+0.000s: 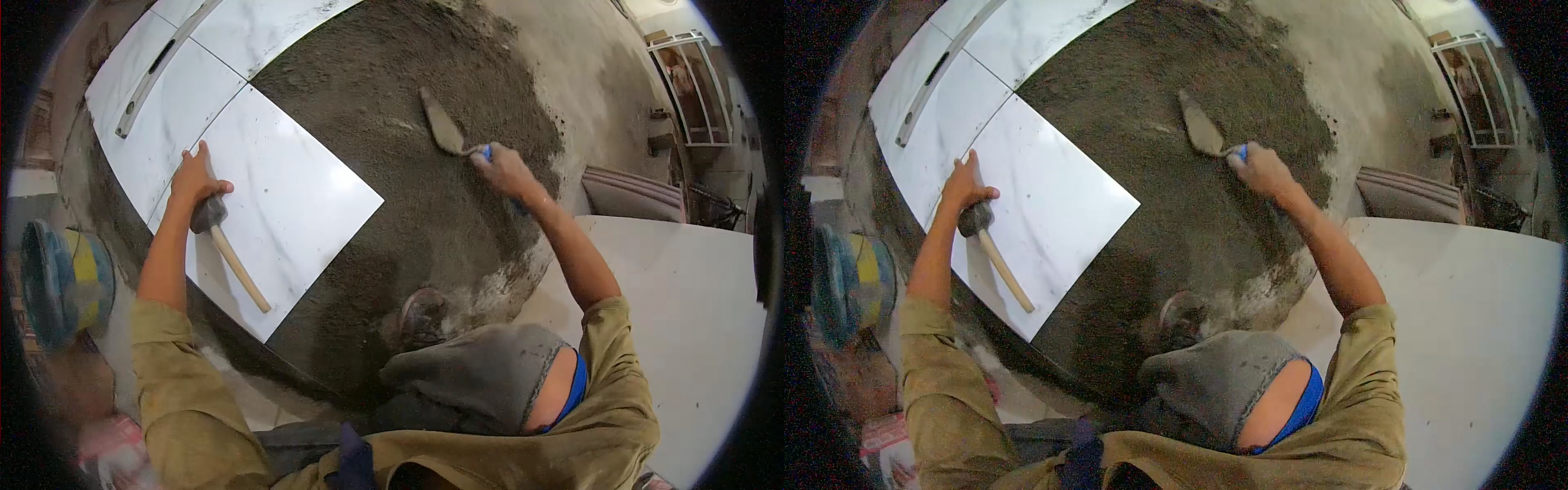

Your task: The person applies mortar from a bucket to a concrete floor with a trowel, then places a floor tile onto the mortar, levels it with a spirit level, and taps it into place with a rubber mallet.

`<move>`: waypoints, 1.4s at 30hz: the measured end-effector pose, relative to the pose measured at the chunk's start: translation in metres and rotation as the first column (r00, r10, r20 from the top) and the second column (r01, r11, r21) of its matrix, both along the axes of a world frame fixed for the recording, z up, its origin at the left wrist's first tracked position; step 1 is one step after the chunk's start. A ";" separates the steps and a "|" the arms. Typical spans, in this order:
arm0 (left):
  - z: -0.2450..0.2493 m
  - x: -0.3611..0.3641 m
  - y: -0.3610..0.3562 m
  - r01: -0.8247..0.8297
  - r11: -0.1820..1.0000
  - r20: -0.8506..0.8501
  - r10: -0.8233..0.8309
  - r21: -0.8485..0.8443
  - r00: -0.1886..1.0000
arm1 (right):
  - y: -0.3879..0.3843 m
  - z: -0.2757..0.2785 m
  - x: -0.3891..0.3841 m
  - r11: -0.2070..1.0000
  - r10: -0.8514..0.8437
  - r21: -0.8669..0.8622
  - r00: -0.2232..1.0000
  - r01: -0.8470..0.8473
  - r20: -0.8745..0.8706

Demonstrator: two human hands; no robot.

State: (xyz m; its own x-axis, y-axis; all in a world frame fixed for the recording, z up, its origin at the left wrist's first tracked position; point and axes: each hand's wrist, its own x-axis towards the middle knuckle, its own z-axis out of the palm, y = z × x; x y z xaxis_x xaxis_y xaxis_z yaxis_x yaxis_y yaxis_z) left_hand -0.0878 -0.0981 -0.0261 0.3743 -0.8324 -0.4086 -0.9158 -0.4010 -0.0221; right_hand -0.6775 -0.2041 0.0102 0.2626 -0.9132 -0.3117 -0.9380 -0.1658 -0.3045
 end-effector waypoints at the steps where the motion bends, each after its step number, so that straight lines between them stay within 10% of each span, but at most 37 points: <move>1: 0.000 0.000 0.001 -0.003 1.000 -0.007 0.003 -0.008 1.000 | 0.021 0.009 0.015 1.000 0.002 -0.010 0.997 -0.002 -0.072; 10: -0.012 0.008 0.002 -0.013 1.000 -0.014 0.013 -0.011 1.000 | 0.067 0.043 0.043 0.953 0.282 0.158 0.945 -0.257 -0.166; 15: -0.006 0.006 0.000 -0.017 1.000 -0.035 0.017 0.000 0.999 | 0.063 0.048 0.027 0.957 0.201 -0.169 0.961 -0.234 -0.190; 21: -0.018 0.018 0.000 0.044 0.999 -0.011 -0.044 0.006 0.999 | 0.108 0.039 0.053 0.952 0.293 -0.098 0.956 -0.291 0.010; 32: -0.011 0.013 -0.003 0.021 1.000 -0.050 -0.020 0.014 0.999 | 0.011 0.044 -0.036 0.886 -0.163 -0.463 0.940 0.006 -0.300; 37: -0.018 0.018 -0.001 0.032 0.999 -0.045 -0.031 0.008 0.998 | 0.061 0.061 0.019 0.981 0.157 -0.107 0.987 -0.161 -0.044; 42: -0.002 0.005 -0.003 0.022 0.998 -0.034 -0.020 0.054 0.999 | -0.003 0.045 -0.024 0.983 -0.079 -0.174 0.989 0.056 -0.126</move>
State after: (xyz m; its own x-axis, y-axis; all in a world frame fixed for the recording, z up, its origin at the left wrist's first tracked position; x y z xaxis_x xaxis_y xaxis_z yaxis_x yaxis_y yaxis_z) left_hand -0.0828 -0.1010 -0.0276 0.3426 -0.8160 -0.4657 -0.9245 -0.3810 -0.0125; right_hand -0.7016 -0.2068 0.0551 0.1655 -0.9699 -0.1786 -0.9788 -0.1393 -0.1502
